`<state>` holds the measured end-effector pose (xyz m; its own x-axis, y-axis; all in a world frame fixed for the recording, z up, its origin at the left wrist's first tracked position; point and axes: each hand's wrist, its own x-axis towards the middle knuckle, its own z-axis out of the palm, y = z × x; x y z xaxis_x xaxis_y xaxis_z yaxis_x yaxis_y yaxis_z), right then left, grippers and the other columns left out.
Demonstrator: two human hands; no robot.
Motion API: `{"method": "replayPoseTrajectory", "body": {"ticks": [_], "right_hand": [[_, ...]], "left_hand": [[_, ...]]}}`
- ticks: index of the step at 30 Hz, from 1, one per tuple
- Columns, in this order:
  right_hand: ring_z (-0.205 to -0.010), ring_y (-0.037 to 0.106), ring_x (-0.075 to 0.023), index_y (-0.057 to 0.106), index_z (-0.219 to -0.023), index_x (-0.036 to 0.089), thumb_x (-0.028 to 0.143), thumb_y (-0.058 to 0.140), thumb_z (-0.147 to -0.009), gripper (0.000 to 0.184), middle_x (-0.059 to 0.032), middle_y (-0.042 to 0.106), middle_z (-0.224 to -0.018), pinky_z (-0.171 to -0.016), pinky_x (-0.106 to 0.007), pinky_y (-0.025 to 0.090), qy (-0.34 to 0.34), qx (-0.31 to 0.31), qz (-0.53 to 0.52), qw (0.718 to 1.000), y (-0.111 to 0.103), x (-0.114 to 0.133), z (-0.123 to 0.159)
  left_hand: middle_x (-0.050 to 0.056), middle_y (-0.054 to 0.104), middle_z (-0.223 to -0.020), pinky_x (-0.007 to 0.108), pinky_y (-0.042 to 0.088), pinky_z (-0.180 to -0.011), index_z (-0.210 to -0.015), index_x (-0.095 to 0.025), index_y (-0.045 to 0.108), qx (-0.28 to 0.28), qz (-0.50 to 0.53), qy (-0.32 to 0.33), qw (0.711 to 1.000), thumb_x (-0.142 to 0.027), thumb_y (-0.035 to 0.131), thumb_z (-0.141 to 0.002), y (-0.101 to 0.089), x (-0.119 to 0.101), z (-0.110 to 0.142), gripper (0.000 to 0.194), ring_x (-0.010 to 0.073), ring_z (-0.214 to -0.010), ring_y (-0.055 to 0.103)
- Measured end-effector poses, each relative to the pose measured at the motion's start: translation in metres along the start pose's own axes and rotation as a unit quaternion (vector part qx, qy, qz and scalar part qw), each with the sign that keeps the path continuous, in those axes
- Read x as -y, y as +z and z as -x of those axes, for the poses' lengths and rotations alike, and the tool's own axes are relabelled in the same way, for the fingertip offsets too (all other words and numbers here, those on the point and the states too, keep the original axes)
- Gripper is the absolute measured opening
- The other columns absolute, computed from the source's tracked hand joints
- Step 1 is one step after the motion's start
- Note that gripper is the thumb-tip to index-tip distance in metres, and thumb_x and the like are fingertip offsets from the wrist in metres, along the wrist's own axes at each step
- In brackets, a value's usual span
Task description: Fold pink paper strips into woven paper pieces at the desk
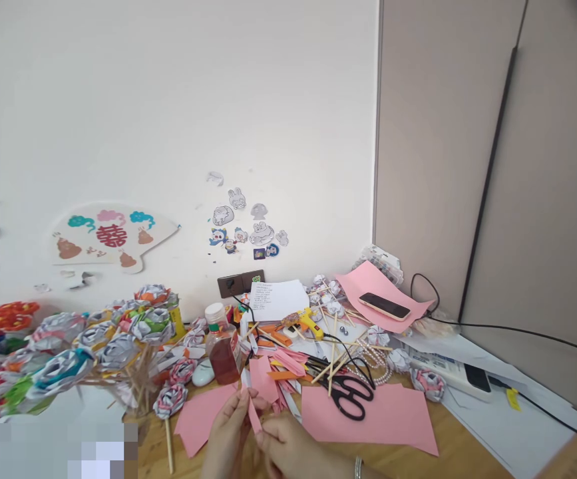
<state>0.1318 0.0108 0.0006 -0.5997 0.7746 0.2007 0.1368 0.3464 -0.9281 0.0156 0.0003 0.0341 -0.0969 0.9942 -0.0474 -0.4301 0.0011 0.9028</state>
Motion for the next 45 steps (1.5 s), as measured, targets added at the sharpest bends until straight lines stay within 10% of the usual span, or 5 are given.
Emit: {"method": "replayPoseTrajectory", "body": {"ticks": [11, 18, 24, 35, 45], "right_hand": [[-0.047, 0.029, -0.0067, 0.025, -0.044, 0.016, 0.023, 0.046, -0.075, 0.038, 0.0048, 0.029, -0.048, -0.048, -0.020, 0.026, -0.043, -0.013, 0.091, 0.995, 0.003, -0.006, -0.001], [-0.048, 0.032, -0.0059, 0.044, -0.055, 0.015, 0.021, 0.044, -0.076, 0.022, 0.0051, 0.037, -0.052, -0.044, -0.018, 0.022, -0.065, 0.022, 0.219, 0.973, 0.008, -0.009, 0.005], [-0.048, 0.031, -0.0060, 0.045, -0.054, 0.014, 0.023, 0.045, -0.076, 0.024, 0.0047, 0.040, -0.051, -0.047, -0.019, 0.022, -0.085, -0.013, 0.252, 0.964, 0.005, -0.003, 0.006], [-0.041, 0.036, -0.0083, 0.049, -0.063, 0.016, 0.034, 0.033, -0.083, 0.032, 0.0041, 0.038, -0.045, -0.041, -0.019, 0.026, 0.060, -0.105, -0.057, 0.991, -0.009, 0.000, 0.001], [-0.039, 0.035, -0.0072, 0.054, -0.061, 0.015, 0.032, 0.041, -0.080, 0.028, 0.0047, 0.038, -0.044, -0.040, -0.017, 0.024, 0.032, -0.112, -0.041, 0.992, -0.013, -0.003, -0.002]], "left_hand": [[-0.011, 0.040, -0.037, 0.014, 0.029, -0.034, -0.052, -0.017, 0.047, 0.004, 0.135, -0.028, 0.991, -0.032, 0.073, -0.053, 0.006, 0.004, 0.004, 0.030, 0.0014, -0.030, 0.033], [-0.013, 0.030, -0.035, 0.014, 0.016, -0.029, -0.051, -0.018, 0.041, -0.012, 0.147, -0.052, 0.988, -0.034, 0.072, -0.054, 0.008, -0.004, 0.011, 0.035, -0.0001, -0.028, 0.021], [-0.009, 0.048, -0.043, 0.015, 0.033, -0.036, -0.054, -0.016, 0.050, -0.016, 0.105, -0.002, 0.994, -0.033, 0.072, -0.053, -0.002, -0.003, 0.004, 0.028, 0.0024, -0.035, 0.038], [-0.004, 0.063, -0.048, 0.021, 0.046, -0.045, -0.063, -0.016, 0.060, -0.105, -0.080, 0.008, 0.991, -0.037, 0.072, -0.046, -0.025, -0.008, -0.017, 0.029, 0.0125, -0.047, 0.057], [-0.006, 0.058, -0.045, 0.024, 0.048, -0.048, -0.061, -0.019, 0.055, -0.119, -0.148, 0.047, 0.981, -0.038, 0.066, -0.050, -0.024, -0.009, -0.020, 0.024, 0.0132, -0.044, 0.055]]}}
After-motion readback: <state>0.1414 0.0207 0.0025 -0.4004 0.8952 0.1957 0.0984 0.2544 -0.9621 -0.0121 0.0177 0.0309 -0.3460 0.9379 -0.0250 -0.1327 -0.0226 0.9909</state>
